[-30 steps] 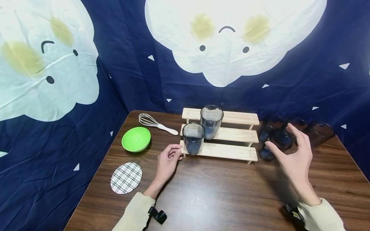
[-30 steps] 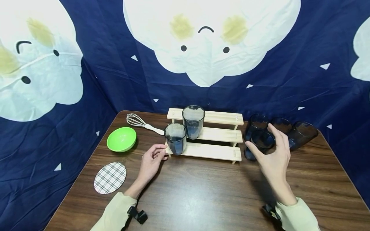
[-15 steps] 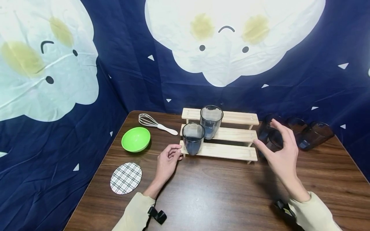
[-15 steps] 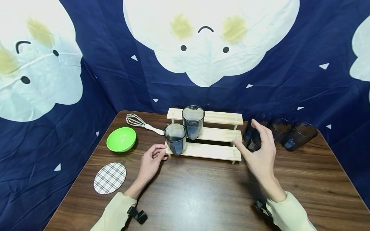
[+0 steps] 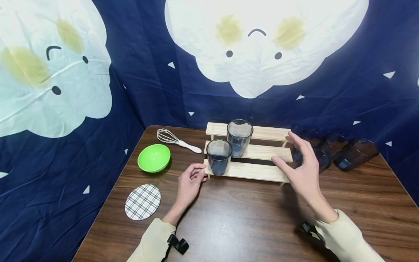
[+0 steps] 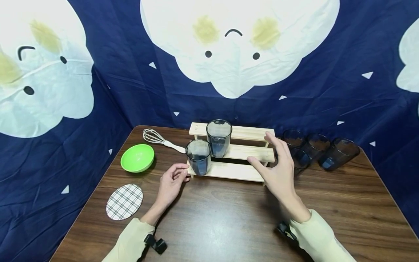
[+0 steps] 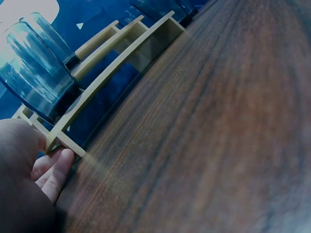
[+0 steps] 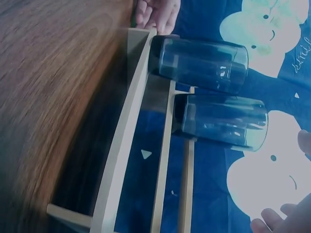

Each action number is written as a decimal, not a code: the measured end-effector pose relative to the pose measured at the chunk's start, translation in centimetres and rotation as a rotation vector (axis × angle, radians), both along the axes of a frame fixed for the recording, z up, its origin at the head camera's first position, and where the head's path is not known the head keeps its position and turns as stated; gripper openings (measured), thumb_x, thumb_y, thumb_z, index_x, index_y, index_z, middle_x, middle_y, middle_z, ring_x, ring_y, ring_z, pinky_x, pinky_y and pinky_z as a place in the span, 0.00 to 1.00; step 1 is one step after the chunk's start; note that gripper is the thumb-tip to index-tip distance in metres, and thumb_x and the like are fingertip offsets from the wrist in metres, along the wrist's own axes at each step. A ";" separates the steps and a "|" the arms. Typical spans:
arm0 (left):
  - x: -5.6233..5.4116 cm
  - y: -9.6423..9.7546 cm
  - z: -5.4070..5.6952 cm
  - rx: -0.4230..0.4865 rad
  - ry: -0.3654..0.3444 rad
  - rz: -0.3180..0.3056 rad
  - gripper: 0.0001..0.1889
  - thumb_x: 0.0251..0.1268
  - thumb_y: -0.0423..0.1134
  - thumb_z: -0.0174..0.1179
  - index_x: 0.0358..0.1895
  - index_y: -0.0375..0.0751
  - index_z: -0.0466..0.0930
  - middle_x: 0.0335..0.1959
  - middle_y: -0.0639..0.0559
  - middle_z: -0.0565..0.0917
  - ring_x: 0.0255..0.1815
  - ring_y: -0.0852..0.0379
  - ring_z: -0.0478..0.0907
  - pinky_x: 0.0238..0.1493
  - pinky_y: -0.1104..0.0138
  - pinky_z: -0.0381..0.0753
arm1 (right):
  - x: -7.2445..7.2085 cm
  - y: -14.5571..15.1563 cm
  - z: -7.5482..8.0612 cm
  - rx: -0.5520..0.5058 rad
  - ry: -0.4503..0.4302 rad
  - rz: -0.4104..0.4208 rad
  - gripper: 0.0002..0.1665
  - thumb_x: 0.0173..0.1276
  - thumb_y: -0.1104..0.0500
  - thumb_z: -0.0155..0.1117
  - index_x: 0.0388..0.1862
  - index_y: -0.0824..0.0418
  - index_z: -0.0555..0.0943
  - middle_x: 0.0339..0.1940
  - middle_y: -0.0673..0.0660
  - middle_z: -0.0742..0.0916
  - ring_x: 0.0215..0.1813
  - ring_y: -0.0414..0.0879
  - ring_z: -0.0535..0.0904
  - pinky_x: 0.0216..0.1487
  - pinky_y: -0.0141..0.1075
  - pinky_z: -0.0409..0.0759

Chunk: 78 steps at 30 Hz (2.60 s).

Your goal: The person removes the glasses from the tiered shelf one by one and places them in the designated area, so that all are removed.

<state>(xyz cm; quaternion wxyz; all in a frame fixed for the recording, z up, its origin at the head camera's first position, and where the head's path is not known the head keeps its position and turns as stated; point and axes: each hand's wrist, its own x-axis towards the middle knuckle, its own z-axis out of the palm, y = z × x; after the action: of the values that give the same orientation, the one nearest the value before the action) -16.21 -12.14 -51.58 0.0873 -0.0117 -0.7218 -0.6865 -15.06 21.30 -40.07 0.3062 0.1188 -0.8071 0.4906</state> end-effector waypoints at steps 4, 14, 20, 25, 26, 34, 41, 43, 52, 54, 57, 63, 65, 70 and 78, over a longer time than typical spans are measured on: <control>0.0 0.0 0.0 -0.001 0.002 0.001 0.08 0.80 0.24 0.64 0.55 0.27 0.86 0.45 0.32 0.92 0.44 0.51 0.92 0.47 0.66 0.97 | -0.1 -0.7 0.2 -0.011 -0.040 0.031 0.51 0.58 0.72 0.86 0.81 0.58 0.78 0.71 0.59 0.85 0.70 0.33 0.76 0.68 0.21 0.75; 0.0 -0.1 -0.2 0.008 0.016 -0.003 0.07 0.80 0.24 0.64 0.55 0.27 0.86 0.46 0.32 0.91 0.44 0.53 0.91 0.47 0.66 0.98 | -1.1 -2.4 0.5 -0.002 -0.105 0.101 0.51 0.63 0.68 0.85 0.84 0.54 0.75 0.72 0.59 0.86 0.74 0.40 0.77 0.80 0.29 0.71; -0.1 0.0 -0.3 0.004 0.004 0.001 0.08 0.80 0.24 0.65 0.55 0.28 0.86 0.45 0.33 0.92 0.44 0.53 0.91 0.47 0.66 0.98 | -1.6 -3.3 0.5 0.028 -0.170 0.142 0.54 0.66 0.63 0.84 0.88 0.46 0.70 0.78 0.55 0.83 0.81 0.51 0.74 0.83 0.35 0.70; -0.1 0.0 -0.4 0.002 0.007 0.004 0.07 0.80 0.24 0.65 0.55 0.28 0.87 0.45 0.33 0.92 0.44 0.54 0.91 0.47 0.65 0.98 | -2.2 -3.8 0.5 0.018 -0.206 0.186 0.55 0.68 0.61 0.83 0.89 0.45 0.67 0.80 0.55 0.81 0.82 0.53 0.72 0.83 0.37 0.70; -0.1 0.0 -0.4 0.004 0.008 0.003 0.07 0.80 0.24 0.65 0.55 0.28 0.87 0.45 0.33 0.92 0.44 0.54 0.91 0.47 0.65 0.98 | -2.3 -3.8 0.5 0.015 -0.215 0.191 0.55 0.68 0.60 0.83 0.89 0.45 0.67 0.81 0.55 0.80 0.82 0.54 0.72 0.83 0.38 0.70; -0.1 0.0 -0.2 0.003 0.005 0.002 0.08 0.80 0.24 0.65 0.55 0.28 0.86 0.47 0.33 0.91 0.45 0.49 0.92 0.47 0.65 0.98 | -3.4 -4.3 0.6 -0.041 -0.245 0.286 0.60 0.68 0.63 0.82 0.93 0.46 0.60 0.87 0.56 0.73 0.85 0.61 0.69 0.88 0.54 0.68; -0.1 0.0 -0.1 0.000 -0.003 0.002 0.08 0.80 0.24 0.64 0.55 0.28 0.87 0.46 0.33 0.92 0.46 0.48 0.92 0.48 0.65 0.98 | -4.4 -4.9 0.2 -0.038 -0.241 0.327 0.66 0.66 0.62 0.84 0.94 0.44 0.55 0.89 0.53 0.69 0.88 0.57 0.65 0.90 0.54 0.65; -0.1 0.0 -0.1 0.004 -0.003 0.000 0.08 0.80 0.24 0.64 0.55 0.28 0.86 0.46 0.33 0.92 0.45 0.50 0.92 0.48 0.65 0.98 | -4.6 -5.1 0.1 -0.046 -0.249 0.329 0.66 0.66 0.62 0.84 0.94 0.44 0.55 0.89 0.53 0.69 0.88 0.56 0.64 0.91 0.53 0.65; -0.1 -0.1 -0.1 0.010 0.006 0.002 0.07 0.80 0.24 0.64 0.55 0.27 0.86 0.45 0.32 0.91 0.43 0.55 0.91 0.47 0.66 0.97 | -5.2 -6.3 0.6 -0.059 -0.256 0.312 0.68 0.66 0.60 0.85 0.94 0.41 0.53 0.89 0.52 0.69 0.89 0.51 0.64 0.90 0.54 0.67; -0.1 -0.1 -0.1 0.010 0.007 0.003 0.07 0.80 0.24 0.64 0.54 0.27 0.86 0.45 0.32 0.91 0.43 0.55 0.91 0.47 0.66 0.98 | -5.4 -6.5 0.7 -0.056 -0.258 0.317 0.68 0.66 0.59 0.86 0.94 0.41 0.53 0.89 0.53 0.69 0.89 0.50 0.63 0.89 0.55 0.67; -0.1 -0.1 -0.1 0.004 0.005 0.003 0.08 0.80 0.24 0.64 0.55 0.28 0.86 0.45 0.32 0.91 0.43 0.55 0.91 0.47 0.66 0.98 | -5.8 -6.7 0.8 -0.059 -0.282 0.329 0.67 0.66 0.57 0.86 0.94 0.41 0.53 0.89 0.54 0.69 0.88 0.51 0.65 0.88 0.57 0.69; -0.1 -0.1 -0.1 0.008 0.002 -0.007 0.08 0.80 0.24 0.64 0.55 0.27 0.86 0.47 0.32 0.91 0.45 0.51 0.92 0.48 0.65 0.98 | -6.6 -6.9 0.8 -0.085 -0.334 0.362 0.64 0.68 0.56 0.84 0.93 0.41 0.56 0.88 0.54 0.70 0.84 0.53 0.70 0.82 0.58 0.76; -0.1 -0.1 -0.1 0.008 0.000 -0.007 0.08 0.80 0.24 0.64 0.55 0.27 0.86 0.47 0.32 0.91 0.45 0.50 0.92 0.48 0.65 0.98 | -6.8 -7.0 0.8 -0.088 -0.341 0.378 0.63 0.68 0.57 0.84 0.93 0.42 0.57 0.88 0.56 0.71 0.85 0.53 0.70 0.81 0.59 0.77; -0.1 0.0 -0.1 0.004 -0.001 -0.003 0.08 0.80 0.24 0.64 0.55 0.27 0.86 0.46 0.32 0.91 0.45 0.48 0.92 0.48 0.65 0.98 | -7.0 -7.3 0.9 -0.073 -0.352 0.384 0.60 0.69 0.56 0.84 0.92 0.41 0.60 0.86 0.58 0.74 0.82 0.52 0.74 0.74 0.56 0.81; -0.1 -0.1 -0.2 0.010 0.005 -0.007 0.08 0.80 0.23 0.63 0.55 0.26 0.86 0.46 0.31 0.91 0.44 0.52 0.92 0.47 0.66 0.98 | -7.3 -7.7 0.9 -0.074 -0.327 0.377 0.53 0.69 0.58 0.84 0.88 0.45 0.67 0.76 0.57 0.83 0.70 0.55 0.83 0.46 0.31 0.81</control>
<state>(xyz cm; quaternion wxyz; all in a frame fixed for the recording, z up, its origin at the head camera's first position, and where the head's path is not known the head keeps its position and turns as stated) -16.35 -12.21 -51.73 0.0867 -0.0154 -0.7181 -0.6904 -22.40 13.62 -39.20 0.0788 0.1747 -0.7910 0.5810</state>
